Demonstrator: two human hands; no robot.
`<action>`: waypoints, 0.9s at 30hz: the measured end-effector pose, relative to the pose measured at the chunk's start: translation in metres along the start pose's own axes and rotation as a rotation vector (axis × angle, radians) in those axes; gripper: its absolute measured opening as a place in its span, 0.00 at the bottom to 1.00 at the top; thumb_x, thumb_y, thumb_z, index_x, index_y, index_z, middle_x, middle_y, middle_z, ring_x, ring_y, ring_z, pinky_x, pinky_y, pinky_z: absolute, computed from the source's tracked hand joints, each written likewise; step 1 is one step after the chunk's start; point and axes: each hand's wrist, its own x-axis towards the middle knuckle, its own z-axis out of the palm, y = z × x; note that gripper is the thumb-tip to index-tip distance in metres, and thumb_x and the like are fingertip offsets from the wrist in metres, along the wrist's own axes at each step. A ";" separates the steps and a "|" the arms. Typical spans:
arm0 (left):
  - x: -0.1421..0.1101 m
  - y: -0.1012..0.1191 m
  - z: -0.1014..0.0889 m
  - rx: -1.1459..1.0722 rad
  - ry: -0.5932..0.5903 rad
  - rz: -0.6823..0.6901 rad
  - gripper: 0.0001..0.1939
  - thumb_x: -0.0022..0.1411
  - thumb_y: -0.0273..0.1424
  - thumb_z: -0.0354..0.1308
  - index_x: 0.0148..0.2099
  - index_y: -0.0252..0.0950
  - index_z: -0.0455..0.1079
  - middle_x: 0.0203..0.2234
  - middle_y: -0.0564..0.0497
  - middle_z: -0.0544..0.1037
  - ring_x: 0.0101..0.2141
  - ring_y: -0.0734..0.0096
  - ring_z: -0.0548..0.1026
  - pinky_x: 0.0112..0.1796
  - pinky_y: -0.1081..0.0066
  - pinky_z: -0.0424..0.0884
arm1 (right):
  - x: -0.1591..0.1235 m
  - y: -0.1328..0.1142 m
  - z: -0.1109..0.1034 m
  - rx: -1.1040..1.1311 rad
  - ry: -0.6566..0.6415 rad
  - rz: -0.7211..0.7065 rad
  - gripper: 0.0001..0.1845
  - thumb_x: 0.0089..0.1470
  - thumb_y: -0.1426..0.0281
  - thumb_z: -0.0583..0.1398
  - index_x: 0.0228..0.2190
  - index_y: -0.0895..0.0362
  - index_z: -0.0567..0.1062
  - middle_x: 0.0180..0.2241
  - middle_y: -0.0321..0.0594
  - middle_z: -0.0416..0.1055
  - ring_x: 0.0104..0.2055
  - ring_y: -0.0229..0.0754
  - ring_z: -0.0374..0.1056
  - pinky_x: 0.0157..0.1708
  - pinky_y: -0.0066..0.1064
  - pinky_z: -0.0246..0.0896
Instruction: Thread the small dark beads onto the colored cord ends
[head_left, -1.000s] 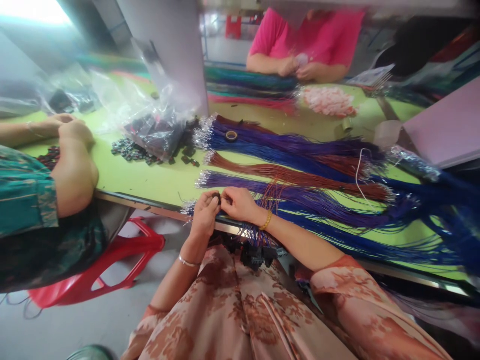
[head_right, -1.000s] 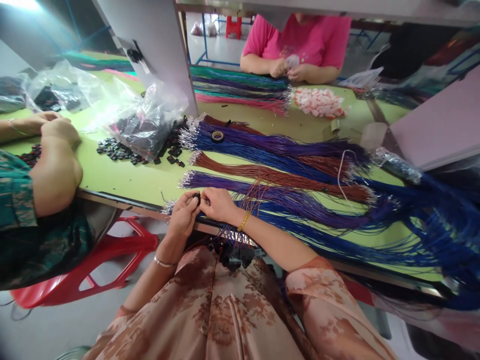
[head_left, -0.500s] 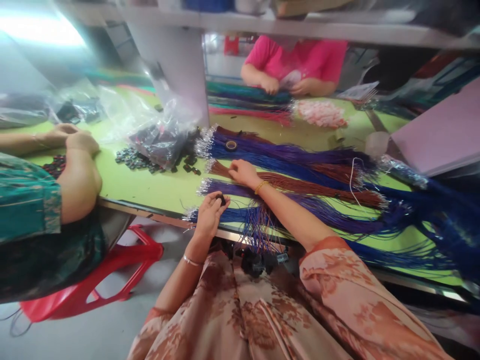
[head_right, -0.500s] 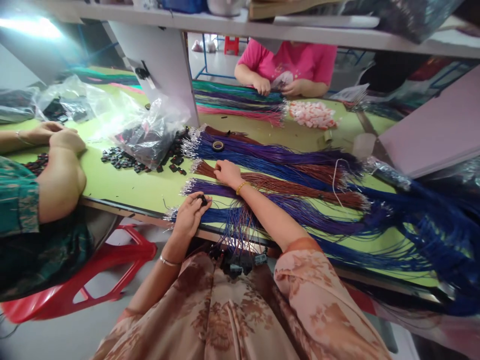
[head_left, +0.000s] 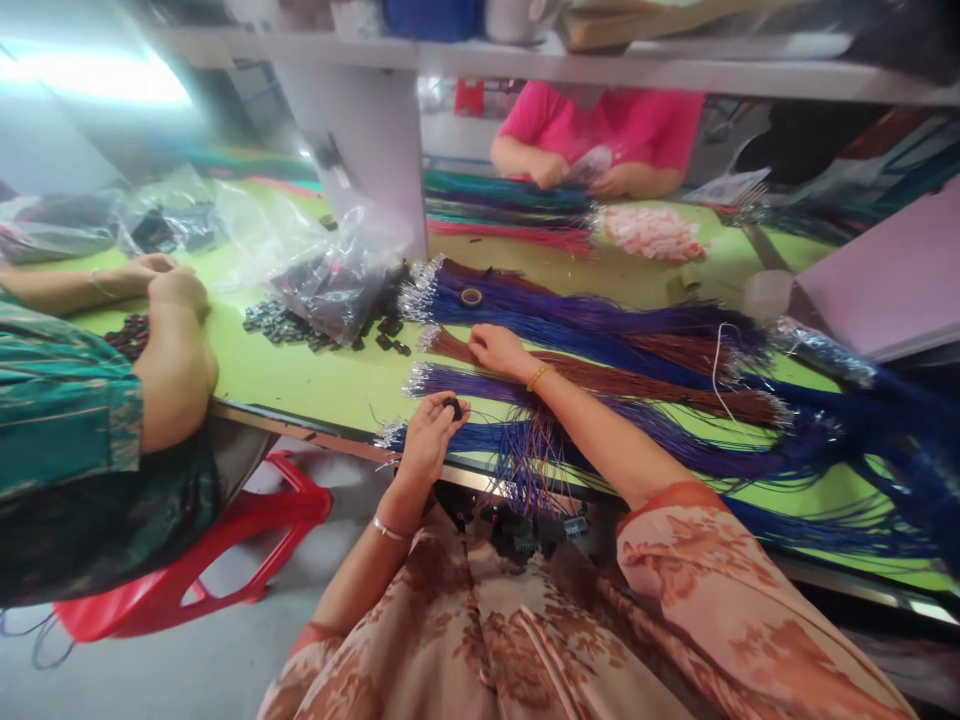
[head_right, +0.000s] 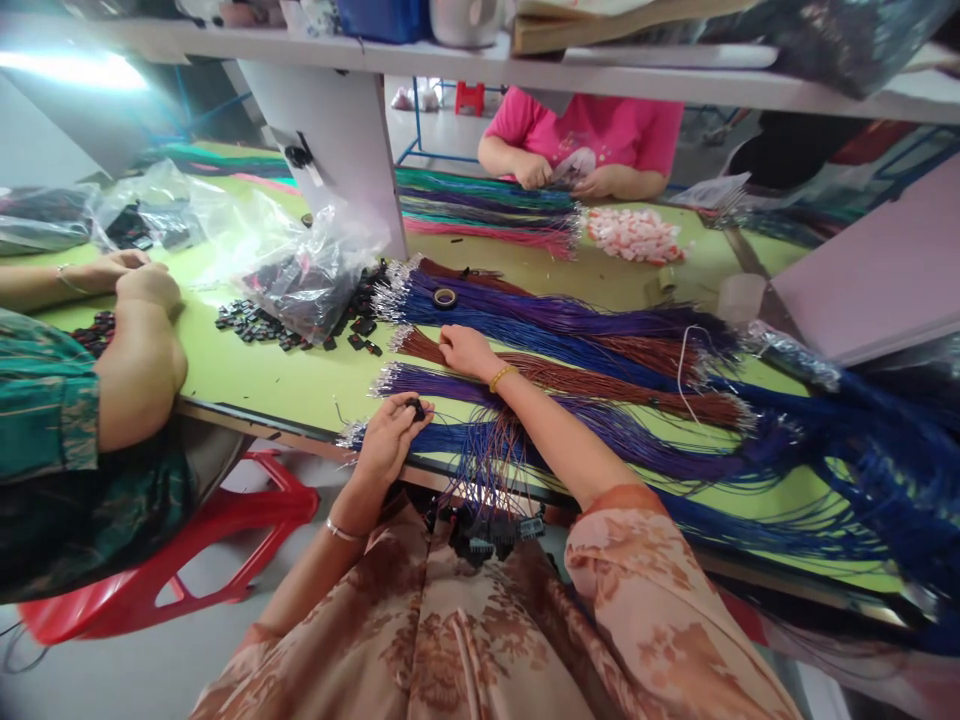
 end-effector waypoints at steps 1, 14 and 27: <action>0.000 0.000 0.000 0.002 -0.003 0.000 0.17 0.50 0.31 0.67 0.41 0.34 0.69 0.32 0.49 0.78 0.40 0.68 0.77 0.50 0.60 0.70 | -0.002 0.001 -0.001 -0.037 0.018 -0.007 0.12 0.60 0.71 0.51 0.39 0.60 0.73 0.42 0.50 0.73 0.42 0.46 0.66 0.38 0.31 0.54; -0.003 0.000 0.003 -0.008 0.009 0.005 0.14 0.51 0.30 0.66 0.41 0.34 0.69 0.32 0.49 0.77 0.39 0.70 0.76 0.49 0.62 0.70 | 0.017 -0.056 -0.012 0.607 0.138 -0.211 0.08 0.52 0.70 0.55 0.29 0.61 0.72 0.26 0.36 0.70 0.28 0.34 0.59 0.30 0.26 0.50; -0.001 0.001 0.001 -0.005 -0.010 -0.011 0.15 0.52 0.29 0.65 0.43 0.36 0.69 0.36 0.49 0.76 0.40 0.71 0.75 0.47 0.65 0.71 | -0.075 -0.047 -0.007 0.865 0.059 0.005 0.06 0.45 0.69 0.58 0.23 0.59 0.73 0.15 0.26 0.56 0.19 0.29 0.47 0.21 0.24 0.42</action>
